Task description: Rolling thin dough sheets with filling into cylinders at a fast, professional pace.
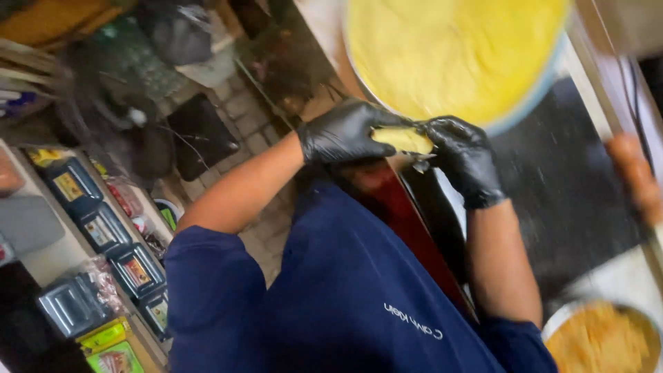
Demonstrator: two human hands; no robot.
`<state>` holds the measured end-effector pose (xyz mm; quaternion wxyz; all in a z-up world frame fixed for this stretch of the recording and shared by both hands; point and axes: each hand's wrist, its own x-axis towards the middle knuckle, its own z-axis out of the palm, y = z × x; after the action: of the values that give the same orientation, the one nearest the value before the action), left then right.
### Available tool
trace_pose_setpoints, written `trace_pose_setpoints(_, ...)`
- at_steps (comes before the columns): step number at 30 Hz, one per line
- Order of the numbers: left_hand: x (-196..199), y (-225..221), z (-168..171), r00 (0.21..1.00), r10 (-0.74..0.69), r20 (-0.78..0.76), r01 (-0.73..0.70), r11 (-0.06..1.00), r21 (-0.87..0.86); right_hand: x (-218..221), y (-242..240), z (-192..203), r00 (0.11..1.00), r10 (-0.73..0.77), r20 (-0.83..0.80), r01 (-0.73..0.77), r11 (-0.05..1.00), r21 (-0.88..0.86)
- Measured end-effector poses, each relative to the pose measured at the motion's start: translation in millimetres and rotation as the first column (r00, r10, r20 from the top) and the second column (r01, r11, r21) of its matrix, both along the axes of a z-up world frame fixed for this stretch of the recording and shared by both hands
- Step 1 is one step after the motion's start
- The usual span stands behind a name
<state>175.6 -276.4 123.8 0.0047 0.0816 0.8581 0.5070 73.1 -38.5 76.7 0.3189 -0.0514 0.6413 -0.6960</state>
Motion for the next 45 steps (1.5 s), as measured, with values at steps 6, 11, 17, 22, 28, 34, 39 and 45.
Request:
trace_pose_setpoints(6, -39.3, -179.6, 38.0, 0.974, 0.179, -0.139, -0.184, 0.983, -0.025, -56.4, -211.9, 100.6, 0.971, 0.23, -0.064, -0.222, 0.969, 0.105)
trace_pose_setpoints(11, -113.3, -332.3, 26.4, 0.979, 0.203, -0.009, -0.203, 0.979, -0.023, -150.4, -381.7, 103.4, 0.84, 0.525, -0.138, -0.515, 0.851, 0.101)
trace_pose_setpoints(17, -200.5, -445.9, -18.2, 0.941, 0.263, 0.214, -0.152, 0.89, -0.429, -218.0, -512.9, 46.7, 0.694, 0.655, -0.301, -0.662, 0.744, 0.092)
trace_pose_setpoints(22, -232.4, -460.3, -65.7, 0.889, 0.422, 0.177, -0.241, 0.76, -0.604, -232.1, -551.2, 2.6, 0.509, 0.685, -0.521, -0.718, 0.672, 0.181)
trace_pose_setpoints(28, -240.5, -449.0, -97.3, 0.873, 0.487, 0.032, -0.301, 0.589, -0.75, -222.5, -551.0, 15.4, 0.393, 0.72, -0.572, -0.628, 0.665, 0.405)
trace_pose_setpoints(34, -226.2, -464.7, -50.5, 0.887, 0.33, 0.324, -0.067, 0.785, -0.616, -242.0, -537.7, -10.2, 0.464, 0.686, -0.56, -0.807, 0.589, 0.052)
trace_pose_setpoints(39, -219.3, -458.7, -2.9, 0.801, 0.306, 0.515, 0.053, 0.821, -0.569, -247.4, -519.9, -24.9, 0.414, 0.702, -0.58, -0.835, 0.546, 0.065)
trace_pose_setpoints(45, -183.1, -461.7, -38.8, 0.903, 0.173, -0.394, -0.38, 0.75, -0.542, -229.1, -492.4, 2.4, 0.581, 0.735, -0.35, -0.604, 0.677, 0.42)
